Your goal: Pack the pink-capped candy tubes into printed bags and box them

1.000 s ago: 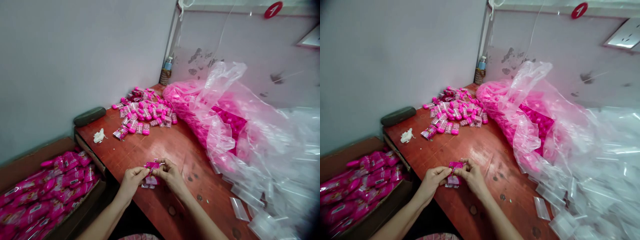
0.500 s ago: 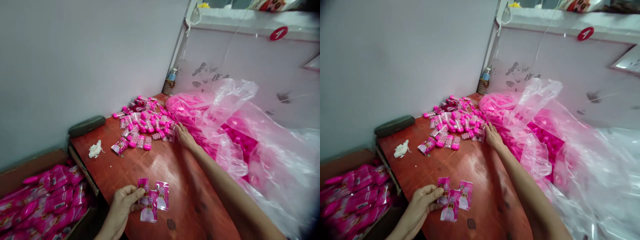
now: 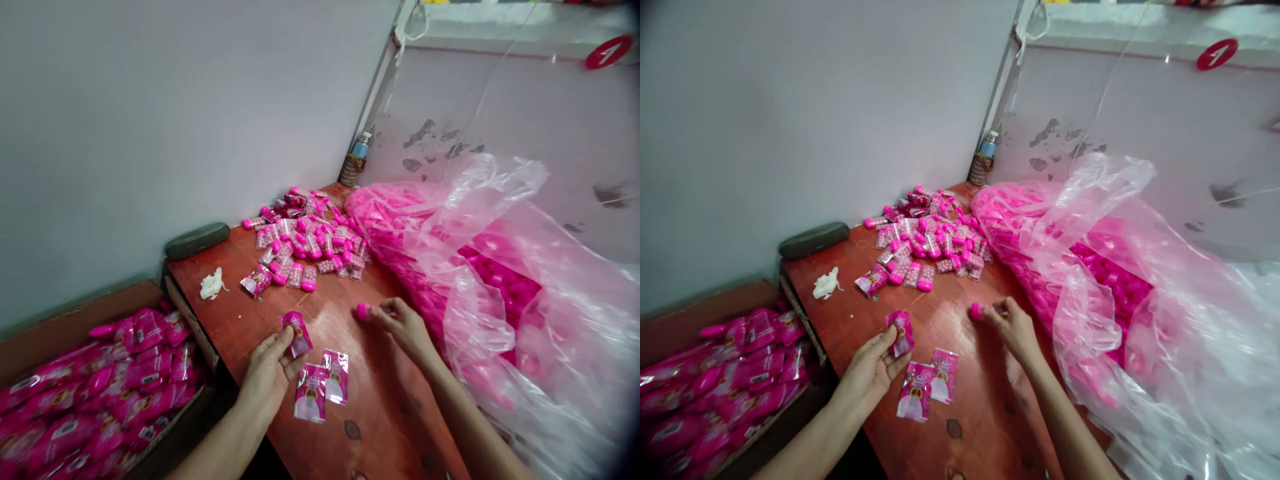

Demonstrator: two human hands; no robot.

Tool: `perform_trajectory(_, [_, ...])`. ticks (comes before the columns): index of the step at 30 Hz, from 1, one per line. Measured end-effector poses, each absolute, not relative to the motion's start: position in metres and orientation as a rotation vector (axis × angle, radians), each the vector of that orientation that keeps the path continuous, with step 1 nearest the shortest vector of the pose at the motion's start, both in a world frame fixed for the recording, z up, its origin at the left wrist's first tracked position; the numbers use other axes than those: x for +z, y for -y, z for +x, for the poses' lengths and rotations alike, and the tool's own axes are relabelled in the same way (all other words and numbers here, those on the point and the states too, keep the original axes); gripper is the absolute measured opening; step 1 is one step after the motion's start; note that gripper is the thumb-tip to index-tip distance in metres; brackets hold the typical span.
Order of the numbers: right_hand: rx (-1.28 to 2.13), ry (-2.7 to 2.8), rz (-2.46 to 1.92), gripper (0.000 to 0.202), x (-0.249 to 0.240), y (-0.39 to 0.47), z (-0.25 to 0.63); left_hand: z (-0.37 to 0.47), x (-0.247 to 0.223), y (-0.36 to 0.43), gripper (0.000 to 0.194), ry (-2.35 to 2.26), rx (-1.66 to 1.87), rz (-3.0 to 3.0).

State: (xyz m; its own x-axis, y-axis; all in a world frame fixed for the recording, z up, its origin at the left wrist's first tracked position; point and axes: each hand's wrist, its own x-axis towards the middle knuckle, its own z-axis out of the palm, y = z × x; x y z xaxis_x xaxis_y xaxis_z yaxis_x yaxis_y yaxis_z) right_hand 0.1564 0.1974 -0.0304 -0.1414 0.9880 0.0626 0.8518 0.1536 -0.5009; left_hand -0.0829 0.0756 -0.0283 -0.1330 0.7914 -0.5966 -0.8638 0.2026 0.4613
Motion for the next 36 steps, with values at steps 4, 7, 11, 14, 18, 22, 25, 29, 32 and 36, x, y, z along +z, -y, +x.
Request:
perform_trajectory(4, [0.793, 1.911, -1.750, 0.031, -0.031, -0.131, 0.144, -0.069, -0.026, -0.080, 0.008, -0.872, 1.471, -0.169])
perform_trajectory(7, [1.184, 1.557, -1.563, 0.031, -0.024, -0.091, 0.125, -0.059, -0.028, -0.081, 0.009, -0.851, 1.474, -0.229])
perform_trajectory(11, [1.442, 1.230, -1.374, 0.033, -0.021, -0.050, 0.100, -0.044, -0.033, -0.079, 0.011, -0.842, 1.451, -0.244])
perform_trajectory(14, [1.404, 1.190, -1.363, 0.030, -0.026, -0.036, 0.091, -0.035, -0.033, -0.075, 0.014, -0.802, 1.444, -0.177])
perform_trajectory(18, [1.355, 1.173, -1.368, 0.029, -0.030, -0.032, 0.088, -0.025, -0.028, -0.069, 0.018, -0.775, 1.442, -0.079])
perform_trajectory(22, [1.303, 1.159, -1.359, 0.029, -0.031, -0.032, 0.088, -0.020, -0.022, -0.063, 0.025, -0.807, 1.447, 0.033])
perform_trajectory(25, [1.324, 1.163, -1.329, 0.027, -0.031, -0.032, 0.087, -0.021, -0.020, -0.060, 0.028, -0.820, 1.417, 0.149])
perform_trajectory(29, [1.388, 1.160, -1.256, 0.024, -0.034, -0.032, 0.086, -0.025, -0.017, -0.057, 0.031, -0.826, 1.379, 0.304])
perform_trajectory(32, [1.326, 1.203, -1.257, 0.022, -0.038, -0.032, 0.085, -0.028, -0.017, -0.056, 0.035, -0.833, 1.345, 0.386])
perform_trajectory(36, [1.203, 1.312, -1.268, 0.020, -0.041, -0.032, 0.084, -0.032, -0.022, -0.057, 0.029, -0.840, 1.262, 0.427])
